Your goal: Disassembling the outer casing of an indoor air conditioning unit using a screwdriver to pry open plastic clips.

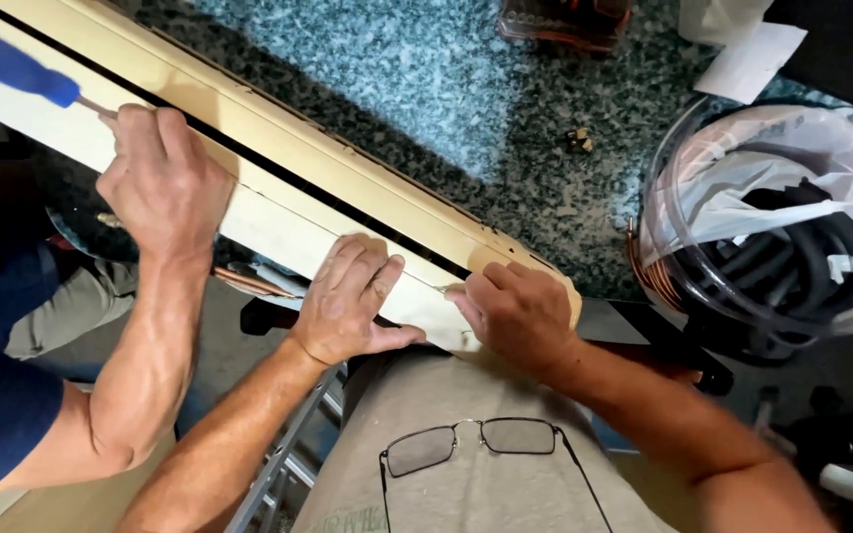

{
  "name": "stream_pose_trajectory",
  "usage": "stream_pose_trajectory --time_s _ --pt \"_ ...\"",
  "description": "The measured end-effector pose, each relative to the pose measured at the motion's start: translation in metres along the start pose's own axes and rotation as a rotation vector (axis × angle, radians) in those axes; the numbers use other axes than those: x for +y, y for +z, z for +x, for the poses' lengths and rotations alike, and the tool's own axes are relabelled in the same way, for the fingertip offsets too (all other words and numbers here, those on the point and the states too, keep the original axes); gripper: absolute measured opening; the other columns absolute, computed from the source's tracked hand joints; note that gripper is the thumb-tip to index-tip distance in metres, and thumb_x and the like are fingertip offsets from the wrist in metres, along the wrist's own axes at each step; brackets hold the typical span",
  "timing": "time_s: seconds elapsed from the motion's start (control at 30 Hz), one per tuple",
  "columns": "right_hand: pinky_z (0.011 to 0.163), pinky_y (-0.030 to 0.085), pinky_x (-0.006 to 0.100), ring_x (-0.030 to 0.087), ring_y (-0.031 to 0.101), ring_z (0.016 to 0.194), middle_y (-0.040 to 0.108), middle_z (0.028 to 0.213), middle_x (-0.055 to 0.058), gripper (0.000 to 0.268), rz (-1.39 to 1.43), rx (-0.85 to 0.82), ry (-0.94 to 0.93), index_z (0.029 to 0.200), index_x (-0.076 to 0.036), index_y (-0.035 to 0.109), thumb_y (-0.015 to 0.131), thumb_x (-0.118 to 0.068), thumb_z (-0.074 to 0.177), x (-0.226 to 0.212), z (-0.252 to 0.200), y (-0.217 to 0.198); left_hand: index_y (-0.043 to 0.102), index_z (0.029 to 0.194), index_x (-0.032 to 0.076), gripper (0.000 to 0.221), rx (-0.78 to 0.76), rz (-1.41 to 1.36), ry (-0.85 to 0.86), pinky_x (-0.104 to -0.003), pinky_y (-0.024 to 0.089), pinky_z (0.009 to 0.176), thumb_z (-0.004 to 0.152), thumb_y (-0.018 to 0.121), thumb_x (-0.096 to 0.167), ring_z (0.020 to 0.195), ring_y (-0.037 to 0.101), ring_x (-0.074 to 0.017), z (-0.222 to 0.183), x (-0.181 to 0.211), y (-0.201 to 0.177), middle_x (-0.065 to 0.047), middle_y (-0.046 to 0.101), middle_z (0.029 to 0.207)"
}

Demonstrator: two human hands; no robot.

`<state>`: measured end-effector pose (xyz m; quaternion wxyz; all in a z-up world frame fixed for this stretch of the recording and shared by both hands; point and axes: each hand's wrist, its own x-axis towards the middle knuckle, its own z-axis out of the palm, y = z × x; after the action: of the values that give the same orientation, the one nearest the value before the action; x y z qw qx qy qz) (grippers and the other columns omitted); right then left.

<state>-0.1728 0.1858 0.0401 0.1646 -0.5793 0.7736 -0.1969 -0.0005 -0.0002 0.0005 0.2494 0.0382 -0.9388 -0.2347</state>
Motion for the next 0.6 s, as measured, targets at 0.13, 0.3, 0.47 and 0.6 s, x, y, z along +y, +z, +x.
stream_pose_trajectory --time_s 0.13,0.3,0.47,0.6 --pt "0.05 0.041 0.031 0.019 0.054 0.056 0.053 0.066 0.002 0.028 0.038 0.046 0.145 0.079 -0.015 0.066 0.063 -0.033 0.1 -0.011 -0.015 0.003 0.071 0.122 -0.001 0.083 0.0 0.017 0.003 -0.061 0.051 0.105 0.077 0.078 0.068 0.101 0.063 -0.0434 -0.001 -0.001 0.001 -0.02 0.065 0.102" --pt "0.05 0.043 0.034 0.023 0.056 0.057 0.051 0.066 0.003 0.032 -0.054 0.094 0.142 0.074 -0.014 0.062 0.066 -0.034 0.099 -0.008 -0.015 0.0 0.07 0.124 -0.002 0.083 -0.001 -0.009 0.017 -0.063 0.05 0.103 0.081 0.075 0.07 0.102 0.062 -0.0443 0.007 0.0 -0.001 -0.02 0.063 0.102" --pt "0.051 0.045 0.033 0.022 0.057 0.058 0.053 0.065 0.004 0.031 -0.056 0.059 0.092 0.075 -0.014 0.064 0.063 -0.033 0.1 -0.004 -0.014 0.007 0.069 0.124 -0.001 0.084 -0.004 -0.009 0.028 -0.063 0.05 0.102 0.078 0.078 0.069 0.102 0.063 -0.045 -0.004 0.0 0.005 -0.02 0.063 0.102" --pt "0.048 0.044 0.031 0.023 0.057 0.056 0.051 0.063 0.004 0.029 -0.021 0.073 0.004 0.074 -0.015 0.064 0.063 -0.03 0.099 0.004 -0.005 0.006 0.069 0.123 -0.002 0.083 0.006 -0.014 0.055 -0.064 0.051 0.1 0.077 0.08 0.067 0.101 0.062 -0.0461 -0.003 -0.002 0.005 -0.02 0.061 0.101"
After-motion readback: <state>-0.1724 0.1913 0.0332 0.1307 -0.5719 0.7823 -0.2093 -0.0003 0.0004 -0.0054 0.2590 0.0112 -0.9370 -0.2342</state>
